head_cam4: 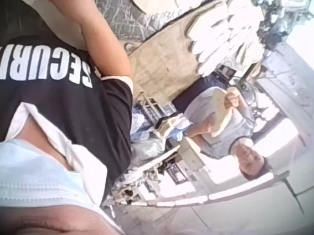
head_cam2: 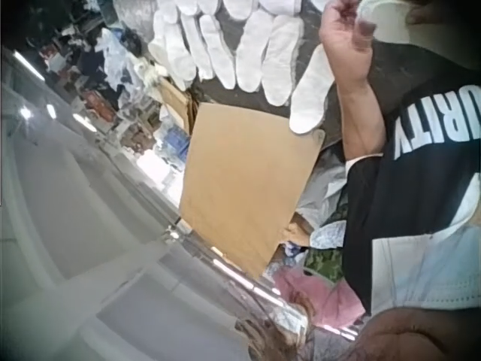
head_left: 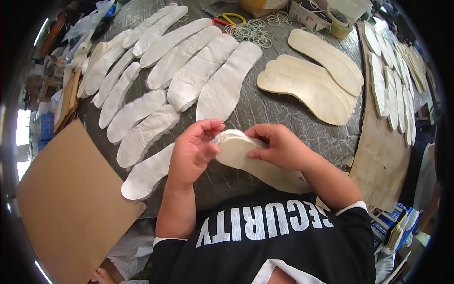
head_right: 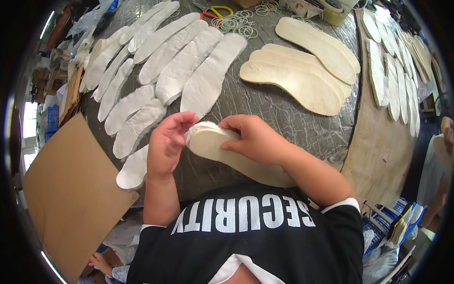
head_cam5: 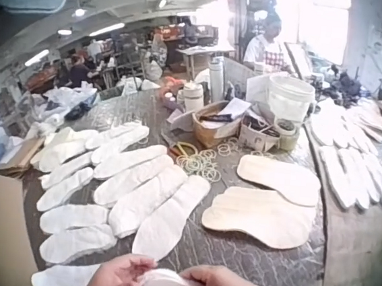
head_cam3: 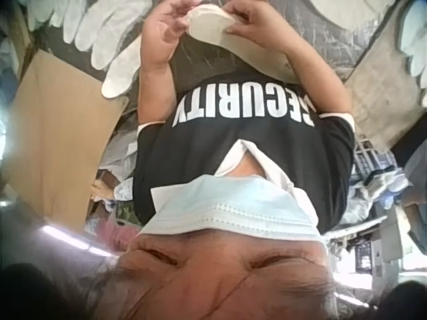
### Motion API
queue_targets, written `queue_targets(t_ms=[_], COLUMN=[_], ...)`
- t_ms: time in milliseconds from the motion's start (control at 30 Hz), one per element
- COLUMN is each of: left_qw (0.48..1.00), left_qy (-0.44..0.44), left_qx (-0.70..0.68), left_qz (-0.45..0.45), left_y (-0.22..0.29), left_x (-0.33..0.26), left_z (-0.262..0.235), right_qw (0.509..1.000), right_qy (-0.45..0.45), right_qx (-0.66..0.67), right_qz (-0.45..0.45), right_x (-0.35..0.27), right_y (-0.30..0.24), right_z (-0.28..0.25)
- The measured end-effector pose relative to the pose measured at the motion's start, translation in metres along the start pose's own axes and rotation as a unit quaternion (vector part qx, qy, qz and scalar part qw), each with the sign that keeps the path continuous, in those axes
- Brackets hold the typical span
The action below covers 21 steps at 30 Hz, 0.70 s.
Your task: The recorder is manually assembling and layering shoe insole components on a work table.
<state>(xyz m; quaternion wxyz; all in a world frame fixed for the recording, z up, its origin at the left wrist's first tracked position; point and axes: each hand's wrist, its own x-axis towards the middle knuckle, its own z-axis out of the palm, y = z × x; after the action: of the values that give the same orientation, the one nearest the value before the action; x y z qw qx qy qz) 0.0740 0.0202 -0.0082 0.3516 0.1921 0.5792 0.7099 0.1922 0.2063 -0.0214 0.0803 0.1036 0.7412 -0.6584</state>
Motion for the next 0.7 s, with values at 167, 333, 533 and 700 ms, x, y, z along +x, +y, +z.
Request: queue_targets(t_ms=[167, 333, 533, 700], left_qw=[0.991, 0.983, 0.737, 0.679], left_qy=[-0.005, 0.067, 0.126, -0.167], left_qx=[0.106, 0.101, 0.657, 0.678], left_qz=[-0.082, -0.136, 0.102, 0.227], left_y=[-0.013, -0.014, -0.025, -0.024], left_x=[0.006, -0.005, -0.029, -0.034], left_z=[-0.011, -0.034, -0.032, 0.006], right_qw=[0.994, 0.965, 0.966, 0.859], right_qy=[-0.059, -0.114, 0.035, 0.050], right_qx=[-0.094, -0.224, -0.248, -0.491], right_qz=[-0.009, 0.073, 0.063, -0.134], right_x=[0.003, -0.025, -0.054, -0.071], right_y=[0.002, 0.007, 0.016, 0.027], right_z=[-0.021, -0.047, -0.032, 0.020])
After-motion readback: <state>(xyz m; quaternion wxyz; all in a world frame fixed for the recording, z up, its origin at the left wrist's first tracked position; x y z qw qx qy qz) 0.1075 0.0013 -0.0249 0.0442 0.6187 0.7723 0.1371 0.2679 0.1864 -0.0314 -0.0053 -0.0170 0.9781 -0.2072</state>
